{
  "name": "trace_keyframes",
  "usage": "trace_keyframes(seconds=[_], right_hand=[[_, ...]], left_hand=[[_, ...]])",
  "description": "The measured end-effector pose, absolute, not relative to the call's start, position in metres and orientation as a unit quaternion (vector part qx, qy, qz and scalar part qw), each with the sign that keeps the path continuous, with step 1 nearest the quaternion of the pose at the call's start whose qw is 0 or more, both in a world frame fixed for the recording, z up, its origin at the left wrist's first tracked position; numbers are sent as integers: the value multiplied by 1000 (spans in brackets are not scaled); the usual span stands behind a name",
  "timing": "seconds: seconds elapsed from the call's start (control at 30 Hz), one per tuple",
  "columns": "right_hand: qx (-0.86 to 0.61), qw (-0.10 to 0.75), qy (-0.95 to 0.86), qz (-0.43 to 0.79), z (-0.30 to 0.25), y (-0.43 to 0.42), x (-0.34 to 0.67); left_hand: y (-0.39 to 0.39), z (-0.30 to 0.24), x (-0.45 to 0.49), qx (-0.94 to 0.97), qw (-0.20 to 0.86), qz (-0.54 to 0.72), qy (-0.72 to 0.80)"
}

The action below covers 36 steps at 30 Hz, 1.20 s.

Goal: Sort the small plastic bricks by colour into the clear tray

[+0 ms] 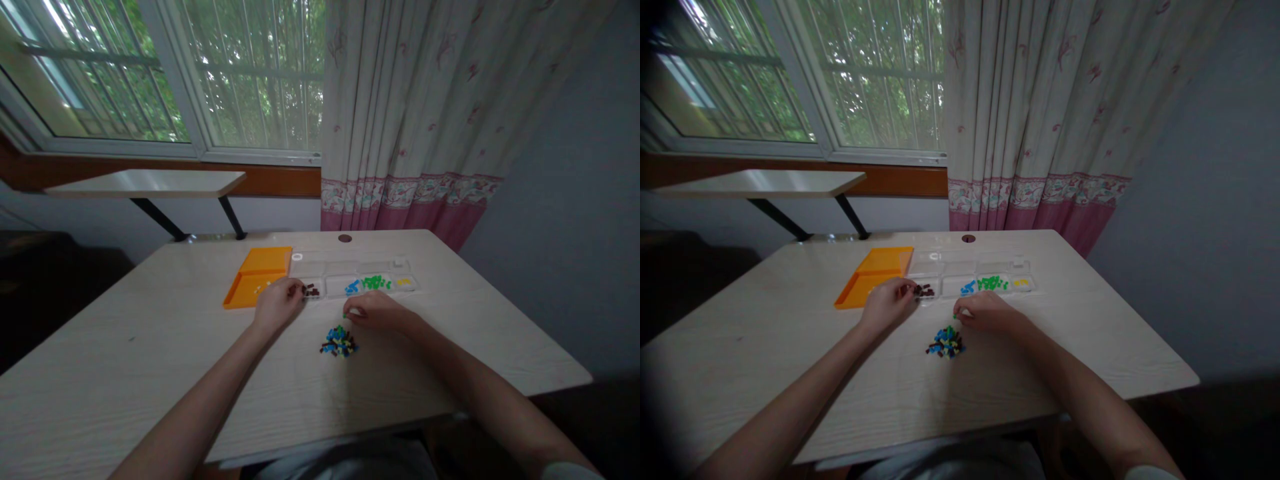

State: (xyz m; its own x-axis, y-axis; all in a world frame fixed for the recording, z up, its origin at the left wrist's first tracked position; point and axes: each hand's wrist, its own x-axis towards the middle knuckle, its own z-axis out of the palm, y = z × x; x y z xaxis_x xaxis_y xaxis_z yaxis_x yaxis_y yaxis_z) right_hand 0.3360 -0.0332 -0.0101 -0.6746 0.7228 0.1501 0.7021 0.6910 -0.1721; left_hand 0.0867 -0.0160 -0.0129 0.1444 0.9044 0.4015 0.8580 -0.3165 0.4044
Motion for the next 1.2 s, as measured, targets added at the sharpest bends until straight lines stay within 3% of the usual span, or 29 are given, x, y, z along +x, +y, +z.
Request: trace_keyframes(seconds=[0.1,0.3,0.5,0.67,1.2], right_hand=[[-393,140,-908,44,-12,-33,336],[-350,267,-898,19,-24,-34,332],[-303,338,-891,16,-27,-38,325],[-281,361,-889,-1,-30,-36,324],[-271,352,-895,-29,-29,-36,324]], left_hand=[[-17,-13,88,775,70,327,536],[-34,-10,108,835,236,309,389],[-41,-17,123,809,355,317,345],[-36,-26,123,768,412,334,359],[-34,-28,124,727,445,356,382]])
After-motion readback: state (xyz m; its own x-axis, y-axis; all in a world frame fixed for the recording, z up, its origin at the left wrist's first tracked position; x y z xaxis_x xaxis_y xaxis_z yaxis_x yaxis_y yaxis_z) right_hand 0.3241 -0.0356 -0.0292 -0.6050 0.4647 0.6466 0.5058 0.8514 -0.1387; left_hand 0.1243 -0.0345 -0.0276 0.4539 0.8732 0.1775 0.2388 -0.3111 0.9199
